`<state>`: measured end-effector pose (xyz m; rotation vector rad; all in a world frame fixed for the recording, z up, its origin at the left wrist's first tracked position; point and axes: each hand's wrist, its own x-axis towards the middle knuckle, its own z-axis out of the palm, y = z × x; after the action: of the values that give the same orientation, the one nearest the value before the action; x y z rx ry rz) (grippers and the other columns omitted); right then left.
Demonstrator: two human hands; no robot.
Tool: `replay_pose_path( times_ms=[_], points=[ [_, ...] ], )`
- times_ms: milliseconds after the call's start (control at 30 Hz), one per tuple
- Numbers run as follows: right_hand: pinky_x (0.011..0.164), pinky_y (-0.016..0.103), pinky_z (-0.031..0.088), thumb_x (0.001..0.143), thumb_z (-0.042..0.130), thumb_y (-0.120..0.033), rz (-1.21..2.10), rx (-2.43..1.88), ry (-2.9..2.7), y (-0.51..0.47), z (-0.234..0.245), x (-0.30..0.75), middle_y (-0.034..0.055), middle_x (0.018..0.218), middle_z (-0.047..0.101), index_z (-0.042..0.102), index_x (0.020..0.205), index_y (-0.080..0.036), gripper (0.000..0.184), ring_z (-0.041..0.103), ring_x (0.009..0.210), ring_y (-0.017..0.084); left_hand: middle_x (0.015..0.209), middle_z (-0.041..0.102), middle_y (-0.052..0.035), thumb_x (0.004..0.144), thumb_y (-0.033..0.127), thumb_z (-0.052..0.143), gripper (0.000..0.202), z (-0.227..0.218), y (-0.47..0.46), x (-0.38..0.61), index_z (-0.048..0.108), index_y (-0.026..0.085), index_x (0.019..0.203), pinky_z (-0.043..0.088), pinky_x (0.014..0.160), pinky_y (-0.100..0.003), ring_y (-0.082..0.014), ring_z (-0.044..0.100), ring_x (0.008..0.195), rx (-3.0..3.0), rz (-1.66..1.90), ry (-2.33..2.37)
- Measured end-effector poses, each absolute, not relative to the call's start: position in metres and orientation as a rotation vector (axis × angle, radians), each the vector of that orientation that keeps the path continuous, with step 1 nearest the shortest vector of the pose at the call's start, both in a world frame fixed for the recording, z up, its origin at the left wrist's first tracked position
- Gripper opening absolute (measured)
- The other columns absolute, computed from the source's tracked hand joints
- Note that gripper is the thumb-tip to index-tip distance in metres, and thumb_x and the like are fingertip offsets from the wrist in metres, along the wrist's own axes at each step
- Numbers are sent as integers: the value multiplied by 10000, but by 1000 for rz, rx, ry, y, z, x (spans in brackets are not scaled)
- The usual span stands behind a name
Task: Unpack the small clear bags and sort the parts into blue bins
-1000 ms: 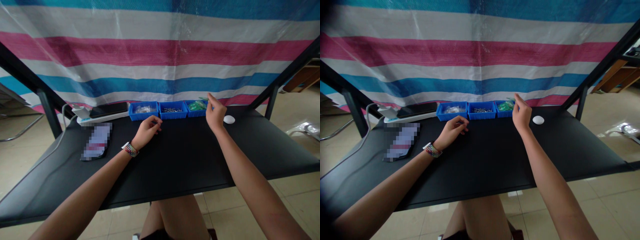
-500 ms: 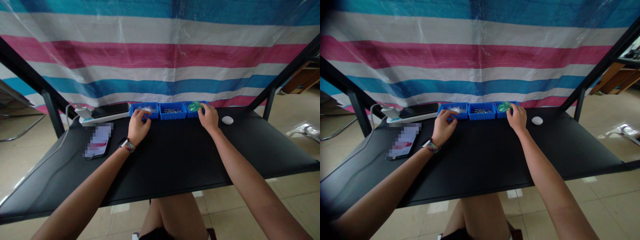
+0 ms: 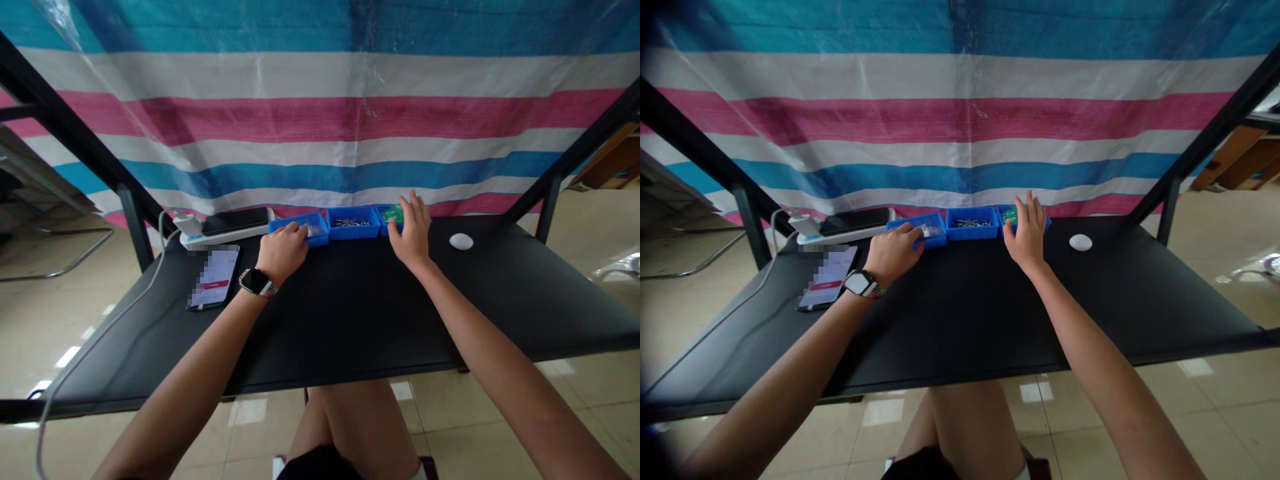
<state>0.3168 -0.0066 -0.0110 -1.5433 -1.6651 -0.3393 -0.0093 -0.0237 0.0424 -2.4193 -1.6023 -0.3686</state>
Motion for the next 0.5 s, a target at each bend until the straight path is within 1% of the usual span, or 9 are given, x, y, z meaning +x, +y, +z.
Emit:
replay_pose_path(
  times_ms=[67,133,267,333,400,433,500],
  points=[
    [1268,704,264,974,507,-261,-282,-1474,-1700,-15,-10,299,179,1712,385,460,1578,-204,608,308,1604,397,1076,737,-179,973,272,558,239,47,-27,-8,761,193,1071,479,704,-393,-387,703,1036,-2447,-371,-1558],
    [1271,690,280,973,516,-258,-229,-1401,-1740,-24,-10,279,165,1669,449,500,1544,-218,572,342,1586,387,1029,756,-170,935,272,616,174,50,-29,-6,766,198,984,467,696,-376,-380,710,1019,-2487,-386,-1537],
    [1267,635,332,979,536,-262,-137,-1201,-1839,-41,-8,246,148,1554,566,575,1462,-239,485,438,1519,360,867,766,-103,856,302,725,83,59,-35,0,745,224,836,427,652,-325,-298,717,786,-2678,-359,-1587],
    [1240,616,375,980,560,-279,-66,-1101,-1848,-47,-5,235,149,1479,613,575,1453,-244,474,504,1446,356,822,759,-81,817,288,753,74,64,-39,5,733,226,783,411,637,-311,-271,703,732,-2780,-420,-1596],
    [1153,588,470,979,595,-318,65,-1057,-1779,-55,-4,228,154,1397,638,545,1465,-250,494,601,1293,343,782,748,-66,808,257,735,57,68,-43,11,722,222,766,400,624,-306,-248,689,706,-2836,-551,-1597],
    [1077,560,526,976,615,-348,164,-1058,-1711,-59,-4,225,148,1348,646,542,1452,-258,489,645,1179,322,772,745,-62,808,253,729,61,70,-45,13,719,215,760,404,626,-307,-239,683,700,-2868,-624,-1590],
    [939,494,587,967,658,-425,406,-1084,-1538,-68,-7,219,119,1254,658,580,1352,-278,420,676,997,275,753,738,-53,813,253,724,86,72,-47,18,716,200,746,421,633,-301,-217,671,692,-2931,-809,-1606]
  ],
)
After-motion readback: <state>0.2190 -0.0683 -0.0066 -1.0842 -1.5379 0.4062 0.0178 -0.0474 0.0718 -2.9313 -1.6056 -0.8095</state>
